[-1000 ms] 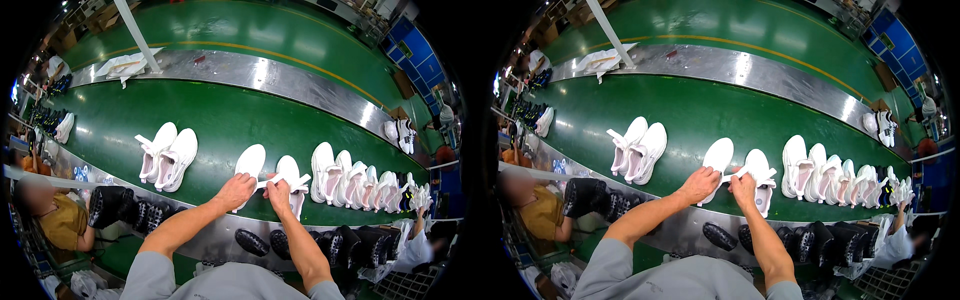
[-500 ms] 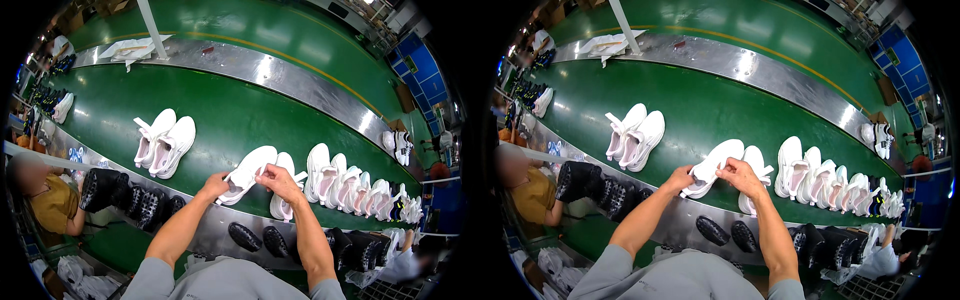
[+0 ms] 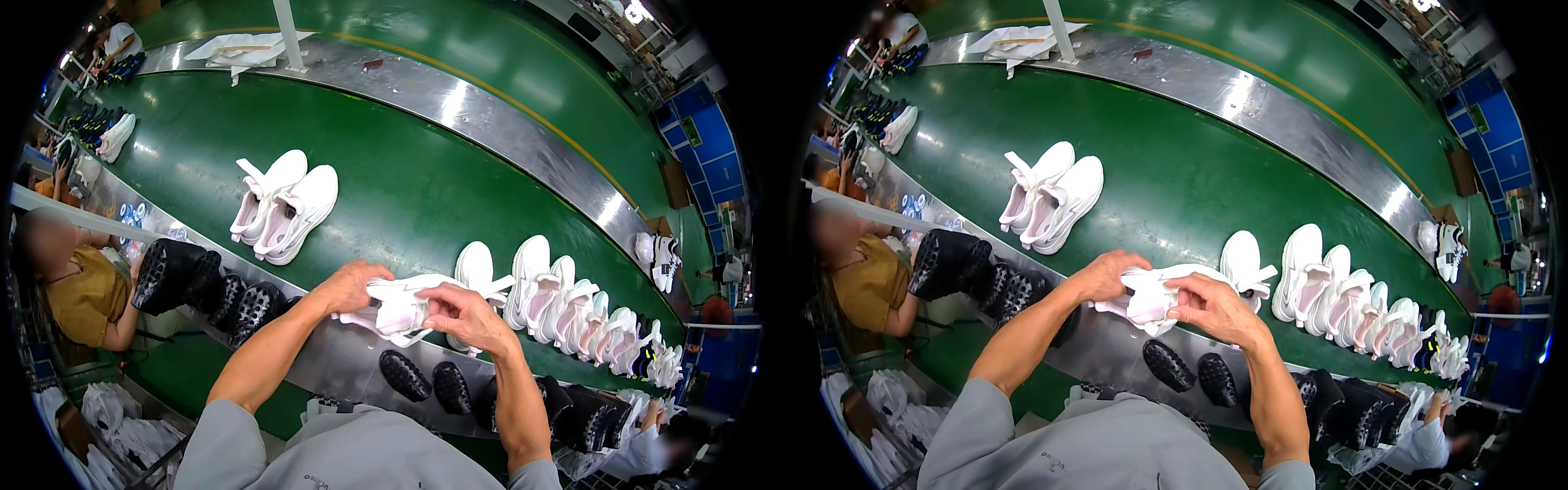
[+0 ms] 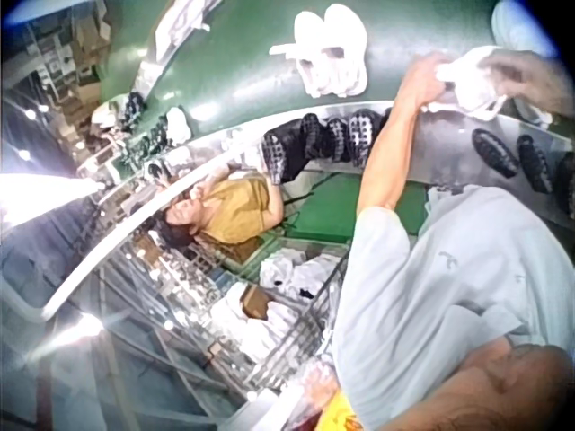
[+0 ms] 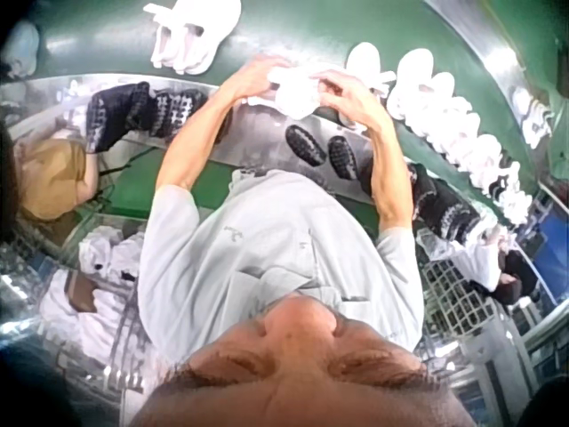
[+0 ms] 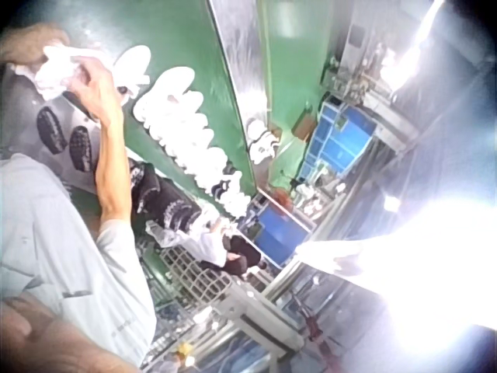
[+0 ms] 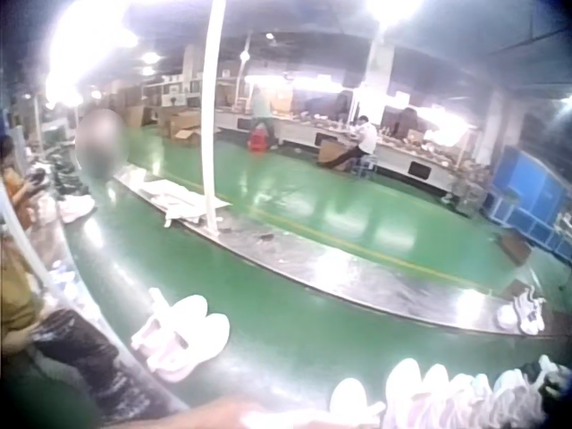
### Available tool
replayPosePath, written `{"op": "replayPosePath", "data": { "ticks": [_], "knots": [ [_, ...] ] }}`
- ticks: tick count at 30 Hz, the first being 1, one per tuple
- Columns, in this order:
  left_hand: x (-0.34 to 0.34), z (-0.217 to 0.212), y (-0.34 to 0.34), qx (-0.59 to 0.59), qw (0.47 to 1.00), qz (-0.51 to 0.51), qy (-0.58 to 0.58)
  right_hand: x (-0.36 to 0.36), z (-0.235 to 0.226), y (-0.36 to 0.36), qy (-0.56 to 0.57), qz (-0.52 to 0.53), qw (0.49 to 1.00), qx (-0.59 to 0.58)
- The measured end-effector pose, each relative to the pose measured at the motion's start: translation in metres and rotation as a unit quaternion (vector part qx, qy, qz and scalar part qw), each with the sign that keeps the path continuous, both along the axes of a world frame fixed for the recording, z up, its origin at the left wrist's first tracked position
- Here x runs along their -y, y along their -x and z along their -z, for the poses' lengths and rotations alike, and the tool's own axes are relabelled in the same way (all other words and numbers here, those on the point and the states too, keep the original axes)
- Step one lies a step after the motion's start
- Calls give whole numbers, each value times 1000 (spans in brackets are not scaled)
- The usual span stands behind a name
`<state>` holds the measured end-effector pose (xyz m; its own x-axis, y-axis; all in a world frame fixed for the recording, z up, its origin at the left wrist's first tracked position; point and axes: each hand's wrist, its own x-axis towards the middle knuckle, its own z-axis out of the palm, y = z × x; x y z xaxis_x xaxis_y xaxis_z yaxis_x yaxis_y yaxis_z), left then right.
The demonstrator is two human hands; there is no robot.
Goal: The person inserts black shoe soles into white and black sneakers moving along a conveyor belt in a factory. They handle each shoe one at a time, placing the sole inside and then setting the shoe back on the belt.
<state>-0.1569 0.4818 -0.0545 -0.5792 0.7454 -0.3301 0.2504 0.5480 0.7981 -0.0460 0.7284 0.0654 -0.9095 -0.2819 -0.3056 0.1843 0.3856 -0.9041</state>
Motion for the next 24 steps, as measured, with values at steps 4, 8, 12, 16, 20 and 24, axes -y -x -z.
{"op": "replayPosePath", "data": {
  "ticks": [4, 8, 12, 16, 20, 24],
  "knots": [
    [1, -4, -3, 22, 1000, 8, 13, -4, -12, -4, 96, -39, 982, 156],
    [2, -1, -2, 26, 1000, 13, 10, -1, -11, -15, 93, -44, 994, 46],
    [-1, -8, -6, 36, 999, 19, 9, 5, -15, -14, -12, -34, 999, -24],
    [0, -6, -8, 7, 999, 14, -31, 11, -11, -14, -23, 65, 998, 13],
    [0, -18, -9, -101, 987, 57, -109, 16, -3, -12, -1, 95, 995, 31],
    [-2, -25, -8, -181, 970, 116, -118, 19, 8, -11, 38, 95, 992, 68]
  ]
}}
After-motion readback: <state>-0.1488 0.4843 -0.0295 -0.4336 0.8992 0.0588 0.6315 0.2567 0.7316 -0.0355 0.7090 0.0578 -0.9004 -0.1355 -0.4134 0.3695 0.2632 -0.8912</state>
